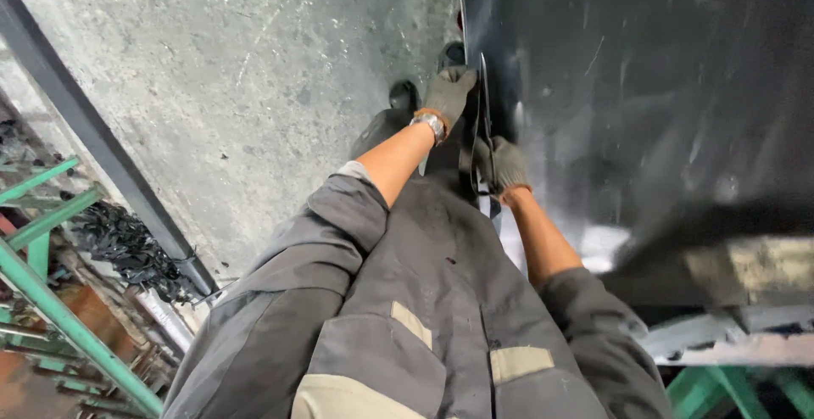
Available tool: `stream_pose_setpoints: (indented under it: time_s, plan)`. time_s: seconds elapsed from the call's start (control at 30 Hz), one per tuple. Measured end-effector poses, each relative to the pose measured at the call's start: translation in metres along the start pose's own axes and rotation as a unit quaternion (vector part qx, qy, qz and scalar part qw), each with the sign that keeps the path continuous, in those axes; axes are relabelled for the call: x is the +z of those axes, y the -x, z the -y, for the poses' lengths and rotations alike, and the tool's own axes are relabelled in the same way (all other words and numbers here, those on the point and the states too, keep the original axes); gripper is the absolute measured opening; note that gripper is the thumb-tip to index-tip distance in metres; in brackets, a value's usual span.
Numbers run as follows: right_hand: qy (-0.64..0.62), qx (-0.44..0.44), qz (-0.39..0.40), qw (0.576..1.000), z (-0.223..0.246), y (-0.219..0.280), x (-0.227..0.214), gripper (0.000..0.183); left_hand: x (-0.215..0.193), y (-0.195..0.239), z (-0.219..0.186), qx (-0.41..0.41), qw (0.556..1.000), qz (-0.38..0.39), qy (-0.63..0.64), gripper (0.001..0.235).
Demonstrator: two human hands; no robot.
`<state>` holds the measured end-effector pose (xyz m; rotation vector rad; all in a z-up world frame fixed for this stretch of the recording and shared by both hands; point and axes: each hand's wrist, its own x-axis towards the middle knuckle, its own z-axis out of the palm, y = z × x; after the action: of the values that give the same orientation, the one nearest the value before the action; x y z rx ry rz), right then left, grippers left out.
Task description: Cutting the edges of a large rubber sheet using scissors in a workshop environment.
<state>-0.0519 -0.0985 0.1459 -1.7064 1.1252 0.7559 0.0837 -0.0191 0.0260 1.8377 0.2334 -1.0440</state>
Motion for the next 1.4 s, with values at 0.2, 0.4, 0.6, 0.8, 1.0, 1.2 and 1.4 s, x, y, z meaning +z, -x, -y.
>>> stream_pose_setpoints:
  time_s: [0.2,0.4,0.6,0.8,1.0,1.2,1.4]
  plan:
    - [0.049,-0.117,-0.056,0.99,-0.027,-0.062,0.015,0.053,-0.012,0.014,-0.014,-0.025,0.997,0.054,0.046,0.031]
    - [0.071,-0.115,-0.07,0.988,-0.013,-0.084,0.013,0.045,-0.018,0.024,-0.046,-0.048,0.995,0.048,-0.068,0.036]
    - [0.049,-0.084,-0.059,0.993,-0.008,-0.076,0.009,0.045,-0.008,-0.016,-0.061,-0.028,0.997,0.033,0.069,0.039]
    - [0.027,-0.082,-0.074,0.994,-0.006,-0.078,0.011,0.043,0.003,-0.04,-0.059,0.012,0.995,-0.04,-0.093,0.035]
    - [0.028,-0.09,-0.096,0.991,-0.018,-0.093,0.023,0.042,-0.008,-0.022,-0.099,-0.069,0.992,-0.012,-0.104,0.037]
    - [0.079,-0.079,-0.124,0.986,-0.028,-0.103,0.036,0.047,-0.008,-0.029,-0.09,-0.06,0.995,-0.004,-0.08,0.036]
    - [0.073,-0.087,-0.049,0.992,-0.011,-0.086,0.015,0.054,-0.012,-0.051,-0.056,-0.072,0.997,0.036,0.001,0.036]
